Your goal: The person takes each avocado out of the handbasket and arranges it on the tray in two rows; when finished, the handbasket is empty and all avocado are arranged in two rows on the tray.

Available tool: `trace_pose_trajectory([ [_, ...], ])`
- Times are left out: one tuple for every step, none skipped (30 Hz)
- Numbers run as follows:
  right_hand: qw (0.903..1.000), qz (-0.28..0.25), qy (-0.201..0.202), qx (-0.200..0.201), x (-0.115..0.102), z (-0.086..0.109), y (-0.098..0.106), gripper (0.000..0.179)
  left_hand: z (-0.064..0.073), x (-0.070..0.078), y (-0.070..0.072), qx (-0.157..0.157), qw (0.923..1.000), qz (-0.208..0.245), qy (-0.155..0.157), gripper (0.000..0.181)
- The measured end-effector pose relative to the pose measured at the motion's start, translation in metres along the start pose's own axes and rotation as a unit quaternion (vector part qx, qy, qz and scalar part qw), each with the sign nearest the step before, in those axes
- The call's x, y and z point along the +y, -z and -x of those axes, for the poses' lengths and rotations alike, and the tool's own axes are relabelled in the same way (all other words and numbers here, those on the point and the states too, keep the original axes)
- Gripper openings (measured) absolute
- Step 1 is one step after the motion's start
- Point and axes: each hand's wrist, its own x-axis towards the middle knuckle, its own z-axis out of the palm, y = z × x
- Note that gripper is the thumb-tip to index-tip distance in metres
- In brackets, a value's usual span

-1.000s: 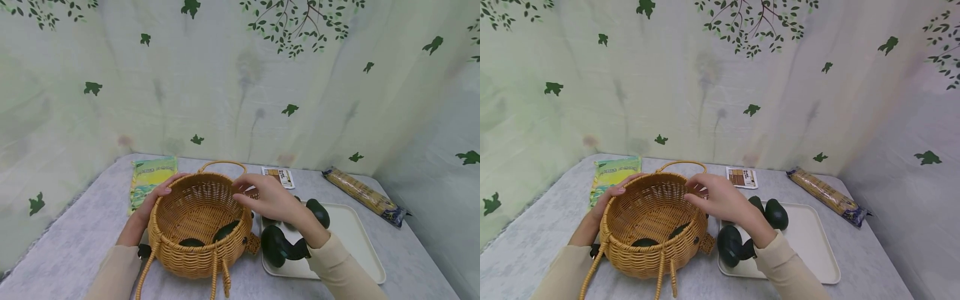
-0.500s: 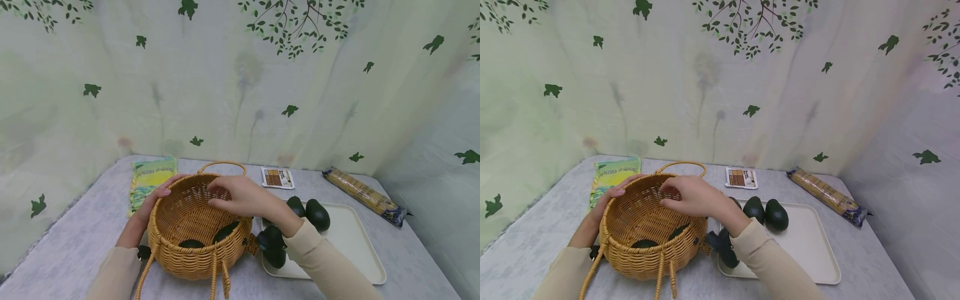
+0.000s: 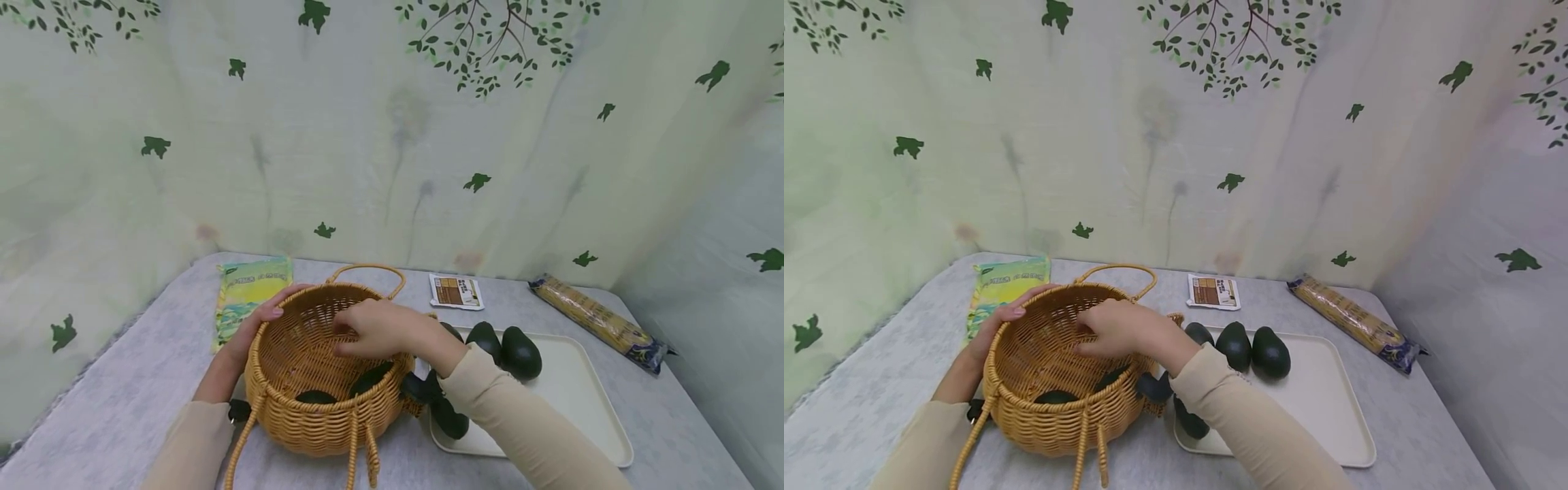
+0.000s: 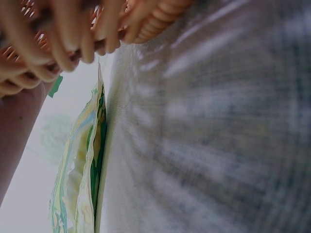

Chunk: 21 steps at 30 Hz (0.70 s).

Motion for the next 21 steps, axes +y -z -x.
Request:
trace_pose_trajectory([
  [0.9999,0.008,-0.007,-0.010,-0.0013,-0.0004,-0.0008,0.036,0.0001,-0.0007,0.0003,0.003,1.0000,-0.002,0.002,0.056],
  [0.9996,0.014,-0.013,-0.020,-0.0022,-0.0007,-0.0018,0.038,0.0000,-0.0006,-0.0002,0.005,1.0000,-0.003,0.005,0.055],
  [0.9993,0.017,-0.018,-0.029,-0.0030,-0.0010,-0.0027,0.040,0.0002,-0.0010,-0.0001,0.006,1.0000,-0.004,0.006,0.055],
  [0.9990,0.019,-0.020,-0.035,-0.0035,-0.0012,-0.0038,0.041,0.0004,-0.0013,-0.0001,0.008,0.9999,-0.004,0.009,0.055],
  [0.9988,0.021,-0.022,-0.040,-0.0041,-0.0014,-0.0045,0.042,0.0006,-0.0016,-0.0002,0.009,0.9999,-0.004,0.012,0.056],
  [0.9986,0.021,-0.023,-0.043,-0.0046,-0.0014,-0.0049,0.042,0.0009,-0.0018,0.0000,0.008,0.9999,-0.003,0.013,0.057],
  [0.9985,0.022,-0.023,-0.045,-0.0049,-0.0015,-0.0052,0.042,0.0012,-0.0020,0.0002,0.007,0.9999,-0.002,0.013,0.059],
  [0.9984,0.023,-0.022,-0.047,-0.0051,-0.0016,-0.0055,0.042,0.0017,-0.0020,0.0003,0.005,0.9999,0.001,0.014,0.061],
  [0.9984,0.025,-0.020,-0.047,-0.0054,-0.0019,-0.0055,0.042,0.0022,-0.0020,0.0006,0.006,0.9999,0.002,0.015,0.062],
  [0.9983,0.025,-0.018,-0.049,-0.0052,-0.0015,-0.0056,0.042,0.0021,-0.0020,0.0003,0.005,0.9999,0.003,0.015,0.062],
  [0.9983,0.024,-0.015,-0.051,-0.0050,-0.0012,-0.0056,0.042,0.0022,-0.0018,-0.0001,0.004,0.9999,0.001,0.014,0.062],
  [0.9982,0.024,-0.014,-0.054,-0.0048,-0.0008,-0.0058,0.042,0.0022,-0.0017,-0.0006,0.003,0.9999,-0.002,0.011,0.062],
  [0.9981,0.022,-0.011,-0.057,-0.0047,-0.0007,-0.0060,0.042,0.0023,-0.0018,-0.0010,0.004,0.9999,-0.006,0.009,0.061],
  [0.9979,0.021,-0.010,-0.060,-0.0048,-0.0004,-0.0063,0.042,0.0025,-0.0020,-0.0014,0.004,0.9999,-0.006,0.008,0.060],
  [0.9978,0.019,-0.009,-0.063,-0.0049,-0.0001,-0.0066,0.042,0.0026,-0.0021,-0.0019,0.003,1.0000,-0.006,0.006,0.059],
  [0.9976,0.017,-0.009,-0.066,-0.0050,0.0003,-0.0071,0.043,0.0027,-0.0025,-0.0022,0.003,1.0000,-0.006,0.005,0.059],
  [0.9975,0.015,-0.009,-0.068,-0.0052,0.0006,-0.0075,0.043,0.0028,-0.0029,-0.0027,0.005,1.0000,-0.004,0.006,0.059],
  [0.9974,0.015,-0.009,-0.070,-0.0055,0.0011,-0.0079,0.043,0.0027,-0.0030,-0.0034,0.005,1.0000,-0.005,0.005,0.058],
  [0.9974,0.014,-0.008,-0.070,-0.0057,0.0015,-0.0083,0.043,0.0027,-0.0033,-0.0038,0.006,1.0000,-0.003,0.007,0.058],
  [0.9973,0.013,-0.009,-0.072,-0.0056,0.0019,-0.0090,0.044,0.0027,-0.0038,-0.0040,0.005,1.0000,-0.001,0.007,0.058],
  [0.9972,0.013,-0.010,-0.073,-0.0057,0.0026,-0.0094,0.044,0.0027,-0.0043,-0.0042,0.005,1.0000,-0.002,0.006,0.057],
])
